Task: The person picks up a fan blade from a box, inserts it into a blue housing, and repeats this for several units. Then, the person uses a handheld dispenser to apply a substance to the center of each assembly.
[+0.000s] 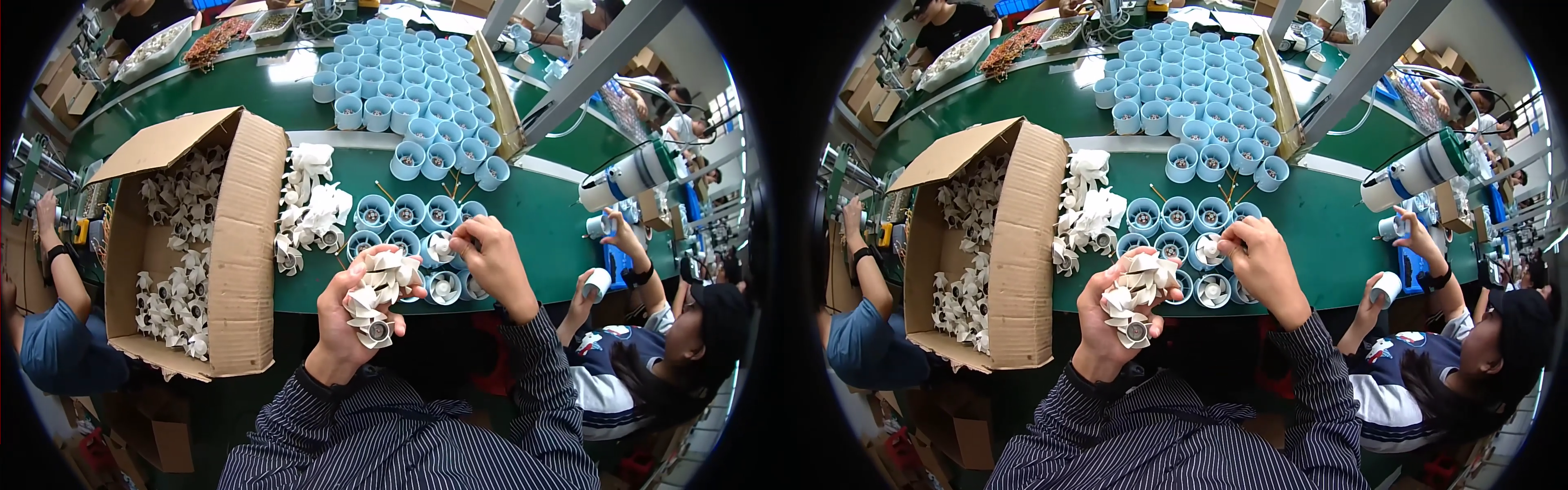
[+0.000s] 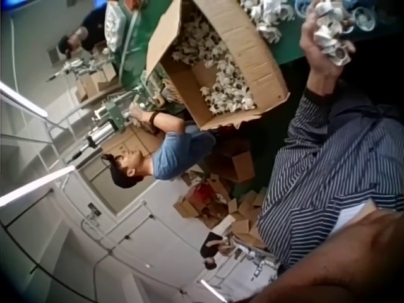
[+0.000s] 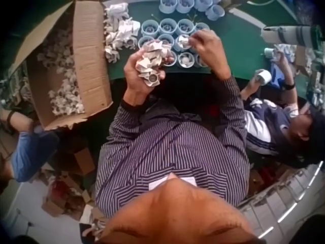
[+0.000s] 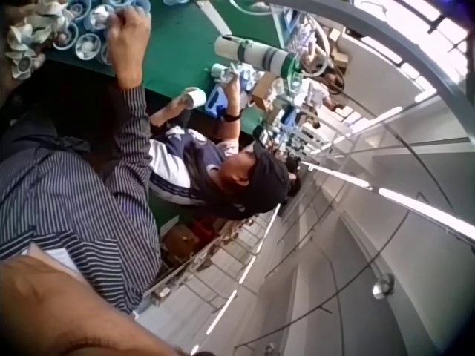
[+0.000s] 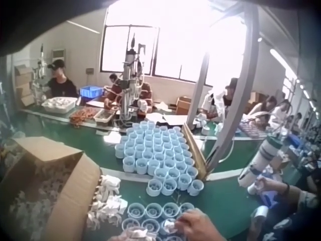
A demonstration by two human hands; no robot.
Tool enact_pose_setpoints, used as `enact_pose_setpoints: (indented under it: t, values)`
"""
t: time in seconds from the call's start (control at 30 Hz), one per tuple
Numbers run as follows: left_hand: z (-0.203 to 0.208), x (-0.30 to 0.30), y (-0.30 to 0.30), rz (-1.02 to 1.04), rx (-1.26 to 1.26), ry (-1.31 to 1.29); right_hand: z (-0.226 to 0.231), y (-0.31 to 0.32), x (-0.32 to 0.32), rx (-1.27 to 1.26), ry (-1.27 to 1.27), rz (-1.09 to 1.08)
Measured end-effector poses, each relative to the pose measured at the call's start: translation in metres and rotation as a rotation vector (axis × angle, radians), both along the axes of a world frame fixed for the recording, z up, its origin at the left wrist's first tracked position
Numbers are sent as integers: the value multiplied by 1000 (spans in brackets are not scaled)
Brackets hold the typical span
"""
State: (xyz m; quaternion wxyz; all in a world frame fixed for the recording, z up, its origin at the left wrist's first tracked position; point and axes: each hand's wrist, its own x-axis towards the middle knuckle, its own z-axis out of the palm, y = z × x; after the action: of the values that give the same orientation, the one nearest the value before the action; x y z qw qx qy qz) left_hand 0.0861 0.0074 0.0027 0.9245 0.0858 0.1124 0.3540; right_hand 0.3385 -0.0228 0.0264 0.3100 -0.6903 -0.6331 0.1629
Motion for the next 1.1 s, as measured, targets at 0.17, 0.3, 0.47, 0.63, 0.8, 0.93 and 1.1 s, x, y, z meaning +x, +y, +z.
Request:
enact_pose_setpoints:
  t: [0.17,0.3,0.47,0.63,0.8,0.93,1.1]
  values:
    - [-5,1,2,-25,30,24,5,6,-2,-23,-57,35]
    - [-4,0,3,-35,49,40,8,6,-7,-42,-33,35]
    - [0,5,3,-49,60,57,3,9,-12,35,-260,107]
    - [1,6,3,-58,50,33,13,6,-13,147,-361,171]
    - [6,9,0,-103,87,83,52,-4,-29,69,183,129]
    - [5,10,0,-194,140,72,59,-6,-30,-316,405,162]
    - [11,13,-8,-243,101,67,54,-9,-15,-511,876,158]
